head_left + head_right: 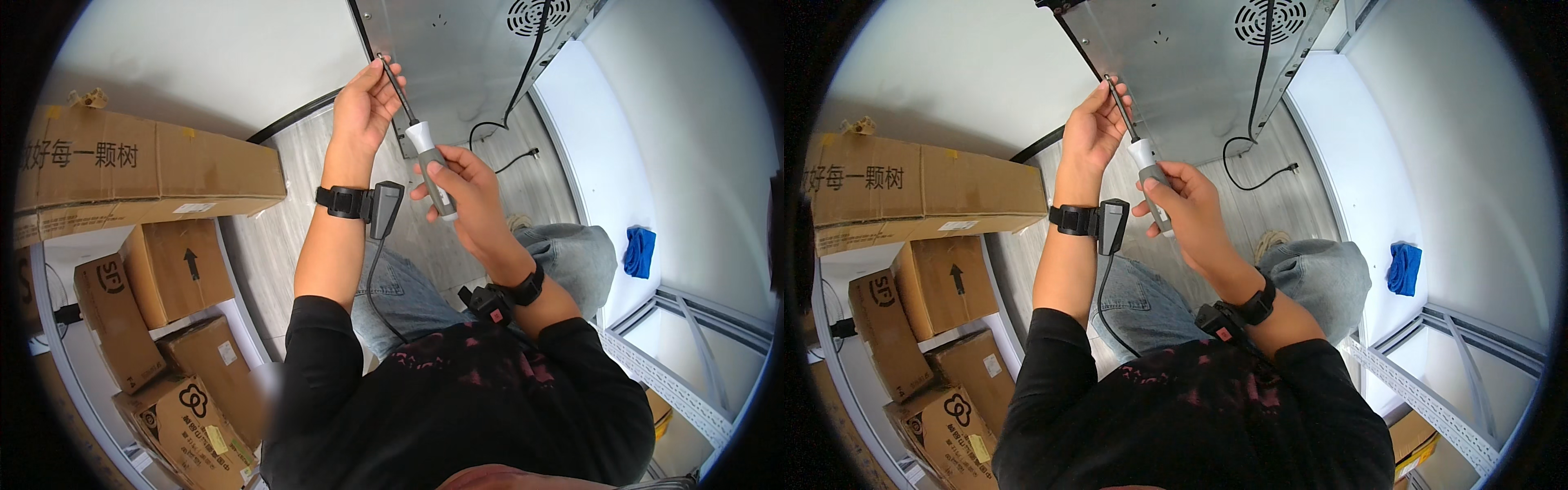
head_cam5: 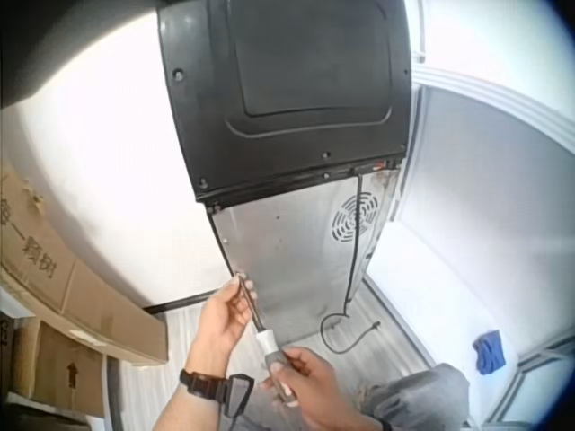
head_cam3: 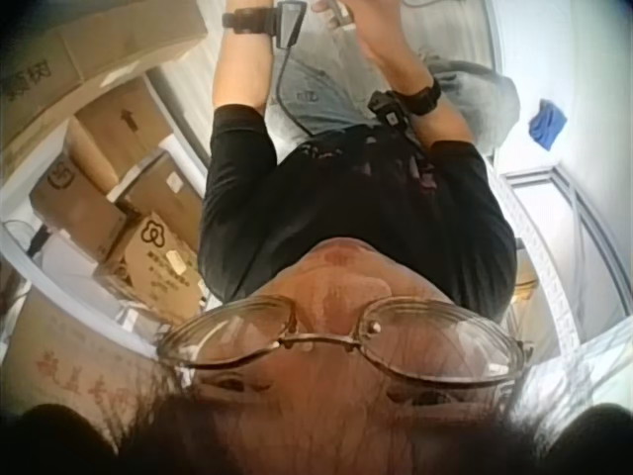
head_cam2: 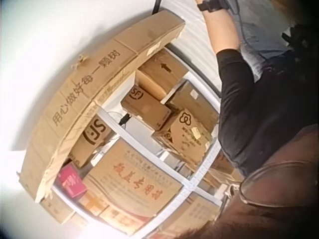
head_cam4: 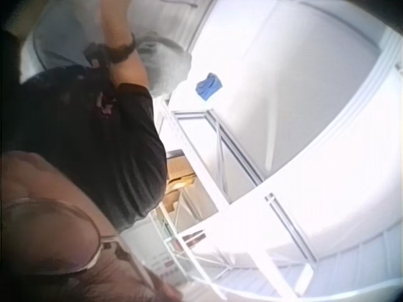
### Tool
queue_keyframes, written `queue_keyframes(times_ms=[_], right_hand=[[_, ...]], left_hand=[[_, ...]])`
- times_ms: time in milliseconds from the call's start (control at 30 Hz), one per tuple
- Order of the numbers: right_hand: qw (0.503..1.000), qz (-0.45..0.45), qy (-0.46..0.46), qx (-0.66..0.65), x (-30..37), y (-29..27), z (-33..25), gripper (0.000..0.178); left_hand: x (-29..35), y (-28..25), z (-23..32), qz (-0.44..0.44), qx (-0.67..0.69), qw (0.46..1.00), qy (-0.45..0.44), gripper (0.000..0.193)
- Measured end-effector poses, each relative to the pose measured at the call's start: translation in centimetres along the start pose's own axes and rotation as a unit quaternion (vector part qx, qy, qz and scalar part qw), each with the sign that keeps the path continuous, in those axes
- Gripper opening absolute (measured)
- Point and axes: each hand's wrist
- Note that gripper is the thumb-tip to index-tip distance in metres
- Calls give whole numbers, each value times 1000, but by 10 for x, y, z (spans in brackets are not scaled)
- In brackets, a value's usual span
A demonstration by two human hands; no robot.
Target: The person uses a screwdriver to tighten screws on the back panel of a wall-mounted electronic device. They then wipe the surface with a blue cloth and continue securing additional screws.
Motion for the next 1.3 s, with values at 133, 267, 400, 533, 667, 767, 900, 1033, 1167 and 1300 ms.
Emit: queue_keyframes(times_ms=[133,267,400,533,667,767,900,1033,1167,1300], right_hand=[[1000,-3,11,-14,0,2,-1,33],[998,-5,40,-44,0,6,-5,32],[995,-3,71,-67,1,8,-7,28],[989,-25,104,-101,-4,4,-6,29],[987,-50,126,-87,-8,3,-11,25],[989,46,-42,133,-1,6,2,26],[993,42,-39,108,5,4,10,28],[993,-15,76,-91,1,-4,15,30],[979,-86,137,-123,-2,-11,11,36],[998,8,62,32,8,-2,3,38]], left_hand=[[-4,-1,3,-7,-8,1000,-4,18],[-9,-2,5,-5,-16,1000,-11,18],[-8,-4,8,-34,-45,998,-13,21],[8,-3,14,-118,-100,987,-33,23],[7,-4,13,-88,-151,984,22,23],[2,-2,12,-59,-196,978,44,24],[1,-6,11,-47,-219,973,64,26],[17,1,19,-115,-166,979,8,26],[19,-2,19,-110,-196,974,6,24],[9,-6,15,-103,-212,972,28,22]])
Point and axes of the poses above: each hand's wrist, its own x-axis away from the middle knuckle, its own y-axis out of the palm, z = x × y, and after that the axes turned 14 degrees about z, right-handed
